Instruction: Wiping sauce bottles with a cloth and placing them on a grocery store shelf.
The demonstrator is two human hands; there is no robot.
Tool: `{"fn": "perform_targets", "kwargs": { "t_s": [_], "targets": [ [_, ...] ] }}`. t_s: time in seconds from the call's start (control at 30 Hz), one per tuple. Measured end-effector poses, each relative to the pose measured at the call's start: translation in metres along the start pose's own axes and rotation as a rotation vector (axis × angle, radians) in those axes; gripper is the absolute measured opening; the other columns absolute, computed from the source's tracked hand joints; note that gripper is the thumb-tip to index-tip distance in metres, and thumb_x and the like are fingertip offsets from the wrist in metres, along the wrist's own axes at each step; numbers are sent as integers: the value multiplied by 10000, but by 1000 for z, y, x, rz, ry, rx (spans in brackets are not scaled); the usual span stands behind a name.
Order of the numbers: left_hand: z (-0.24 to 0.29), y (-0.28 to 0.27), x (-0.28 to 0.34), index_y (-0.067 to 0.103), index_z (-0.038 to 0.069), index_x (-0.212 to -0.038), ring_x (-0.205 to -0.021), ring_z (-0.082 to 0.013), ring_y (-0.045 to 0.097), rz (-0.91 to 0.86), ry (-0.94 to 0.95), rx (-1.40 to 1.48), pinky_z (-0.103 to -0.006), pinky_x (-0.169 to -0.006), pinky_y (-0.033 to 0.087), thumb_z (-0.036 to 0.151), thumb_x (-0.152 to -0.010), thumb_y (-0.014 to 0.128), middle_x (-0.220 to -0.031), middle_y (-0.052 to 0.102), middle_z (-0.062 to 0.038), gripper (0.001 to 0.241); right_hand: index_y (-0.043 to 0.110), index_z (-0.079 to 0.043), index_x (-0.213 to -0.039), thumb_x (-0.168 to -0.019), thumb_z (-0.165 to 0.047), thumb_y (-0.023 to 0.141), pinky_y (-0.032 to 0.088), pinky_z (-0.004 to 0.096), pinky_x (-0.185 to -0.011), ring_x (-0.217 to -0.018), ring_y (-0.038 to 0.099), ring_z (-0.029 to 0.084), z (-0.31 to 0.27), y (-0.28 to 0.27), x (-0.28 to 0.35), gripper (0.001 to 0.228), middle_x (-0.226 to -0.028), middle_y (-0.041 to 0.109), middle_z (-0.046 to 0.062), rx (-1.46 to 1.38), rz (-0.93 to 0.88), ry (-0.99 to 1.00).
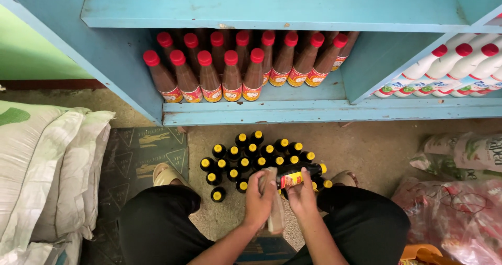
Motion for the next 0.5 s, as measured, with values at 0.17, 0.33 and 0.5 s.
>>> {"fn": "perform_targets", "kwargs": {
  "t_s": [0.17,0.33,0.5],
  "targets": [
    [7,5,2,624,81,-1256,-795,-153,598,-164,293,-200,-280,-633,578,139,-921,660,-1098,559,-51,342,582,-63,-1105,-996,-364,668,556,326,-792,-843,606,177,-16,2,8,331,-959,618,80,-5,166,-7],
    [11,1,-8,617,75,-1230,-857,-197,621,-79,224,-157,-334,-736,576,114,-896,638,-1110,588,-79,337,638,-101,-1159,-998,-390,662,575,313,-820,-885,684,174,-17,-2,-5,332,-1025,709,51,-69,18,10],
    [18,-2,-4,591,74,-1243,-747,-185,647,-80,267,-144,-294,-559,655,79,-901,634,-1182,548,-96,344,624,-83,-1156,-985,-354,678,571,294,-777,-834,671,157,-11,-2,-1,325,-983,697,42,-34,26,19]
  ]
}}
Point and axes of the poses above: each hand's wrist, its own x-axis away from the middle knuckle, its own y-axis out of the palm, z = x × y, the point moved 6 cm from there along -x, towards the middle knuckle
